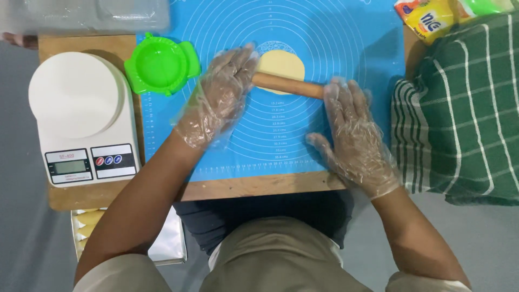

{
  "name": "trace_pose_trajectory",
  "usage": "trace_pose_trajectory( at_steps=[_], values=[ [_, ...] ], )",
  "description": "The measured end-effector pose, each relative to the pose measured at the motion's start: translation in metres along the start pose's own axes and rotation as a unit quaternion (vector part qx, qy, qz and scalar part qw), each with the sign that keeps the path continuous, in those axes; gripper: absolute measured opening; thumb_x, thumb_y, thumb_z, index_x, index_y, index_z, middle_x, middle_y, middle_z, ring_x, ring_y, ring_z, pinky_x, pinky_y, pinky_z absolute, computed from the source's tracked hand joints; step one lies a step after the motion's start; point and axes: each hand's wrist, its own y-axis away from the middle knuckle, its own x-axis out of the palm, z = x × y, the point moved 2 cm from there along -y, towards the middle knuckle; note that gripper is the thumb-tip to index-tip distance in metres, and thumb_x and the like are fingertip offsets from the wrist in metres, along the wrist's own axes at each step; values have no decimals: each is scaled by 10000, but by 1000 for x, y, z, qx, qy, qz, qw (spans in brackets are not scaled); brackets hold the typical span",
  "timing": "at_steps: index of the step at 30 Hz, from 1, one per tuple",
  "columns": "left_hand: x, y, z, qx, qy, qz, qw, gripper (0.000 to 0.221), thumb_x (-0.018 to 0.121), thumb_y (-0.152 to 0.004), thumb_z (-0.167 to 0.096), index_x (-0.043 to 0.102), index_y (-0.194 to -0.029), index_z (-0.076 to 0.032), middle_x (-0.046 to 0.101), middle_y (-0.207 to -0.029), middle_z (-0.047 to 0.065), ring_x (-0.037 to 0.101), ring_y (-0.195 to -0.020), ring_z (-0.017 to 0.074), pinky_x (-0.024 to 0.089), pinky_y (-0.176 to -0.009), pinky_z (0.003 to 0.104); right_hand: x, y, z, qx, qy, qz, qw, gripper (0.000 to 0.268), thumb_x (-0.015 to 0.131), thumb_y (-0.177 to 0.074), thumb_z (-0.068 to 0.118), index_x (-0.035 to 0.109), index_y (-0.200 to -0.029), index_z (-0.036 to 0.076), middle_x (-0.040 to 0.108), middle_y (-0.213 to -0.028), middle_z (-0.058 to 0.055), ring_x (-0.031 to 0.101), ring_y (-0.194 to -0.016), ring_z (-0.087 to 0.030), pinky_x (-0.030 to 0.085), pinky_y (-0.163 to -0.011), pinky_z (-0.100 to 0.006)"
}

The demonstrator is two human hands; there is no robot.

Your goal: Weighing dough portions on a digital scale and flattening them with a rolling pin

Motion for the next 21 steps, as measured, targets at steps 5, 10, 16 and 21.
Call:
trace_pose_trajectory(
  at_steps=[5,10,16,21],
  values=[
    [-16,-2,-10,-18,-12,-45,999,362,795,-889,-105,679,-1221,-18,607,-1452,161,512,-1362,401,396,-1184,582,-23,-13,7,19,-56,-50,997,455,555,-1080,245,460,-1467,24,522,-1342,-249,506,-1201,-442,456,-993,-577],
    [6,-27,28,-5,-72,-13,997,327,720,-1017,-255,693,-1249,-27,567,-1510,178,460,-1414,406,357,-1176,579,-2,-51,-40,-15,-3,-56,998,495,438,-1148,320,448,-1532,8,419,-1518,-310,463,-1338,-494,436,-1034,-638],
    [-15,-54,21,-104,7,65,992,524,479,-1095,-380,554,-1422,22,473,-1548,218,351,-1434,439,259,-1168,605,31,-84,-78,62,13,4,998,648,341,-1138,431,340,-1647,31,247,-1695,-235,216,-1530,-512,119,-1177,-722],
    [-2,-34,10,-115,-34,46,992,546,453,-1116,-336,425,-1548,-3,429,-1593,200,365,-1459,429,333,-1175,571,38,-80,-80,38,65,-6,997,667,549,-1142,293,287,-1688,13,210,-1721,-221,169,-1553,-490,97,-1175,-747]
  ],
)
